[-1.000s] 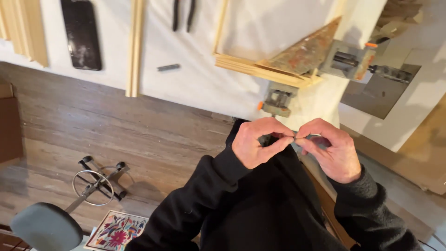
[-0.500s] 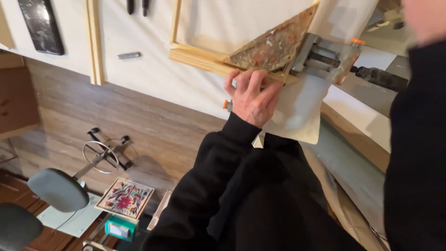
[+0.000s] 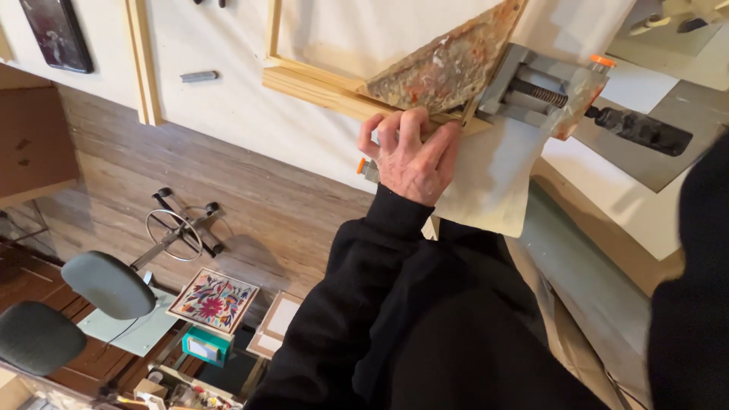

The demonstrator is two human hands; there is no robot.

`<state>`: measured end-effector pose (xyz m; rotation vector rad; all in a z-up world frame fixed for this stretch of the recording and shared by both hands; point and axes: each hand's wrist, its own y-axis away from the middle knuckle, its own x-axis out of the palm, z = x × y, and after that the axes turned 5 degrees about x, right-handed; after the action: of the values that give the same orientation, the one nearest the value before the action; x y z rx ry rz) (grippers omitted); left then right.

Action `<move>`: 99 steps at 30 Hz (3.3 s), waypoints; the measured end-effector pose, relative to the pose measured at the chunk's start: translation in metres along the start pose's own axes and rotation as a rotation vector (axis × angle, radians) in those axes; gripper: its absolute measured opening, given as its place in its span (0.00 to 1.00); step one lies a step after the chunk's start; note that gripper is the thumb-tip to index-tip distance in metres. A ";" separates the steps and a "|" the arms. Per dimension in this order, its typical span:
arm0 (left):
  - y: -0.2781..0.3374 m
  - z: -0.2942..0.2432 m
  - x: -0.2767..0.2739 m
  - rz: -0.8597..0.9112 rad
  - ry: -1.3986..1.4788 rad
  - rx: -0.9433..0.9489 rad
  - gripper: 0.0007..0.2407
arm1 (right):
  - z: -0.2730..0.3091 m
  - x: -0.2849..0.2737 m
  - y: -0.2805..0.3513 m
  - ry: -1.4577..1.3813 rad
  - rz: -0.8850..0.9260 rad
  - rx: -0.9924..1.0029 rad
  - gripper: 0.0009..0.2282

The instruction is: The recorder is assembling wooden frame components using glue, clamps, and a hammer.

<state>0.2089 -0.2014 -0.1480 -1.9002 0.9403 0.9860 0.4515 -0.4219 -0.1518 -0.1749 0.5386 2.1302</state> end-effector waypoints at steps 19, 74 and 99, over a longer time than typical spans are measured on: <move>0.005 0.007 0.003 -0.010 0.094 0.019 0.05 | 0.030 0.159 0.080 0.080 -0.103 -0.091 0.15; 0.002 0.018 0.013 -0.078 0.146 0.112 0.06 | 0.024 0.142 0.271 0.345 -0.189 0.250 0.15; 0.002 0.017 0.014 -0.084 0.163 0.100 0.06 | 0.048 0.140 0.255 0.430 -0.133 0.147 0.18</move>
<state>0.2087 -0.1912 -0.1675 -1.9407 0.9758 0.7296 0.1675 -0.4224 -0.0738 -0.5772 0.9041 1.9180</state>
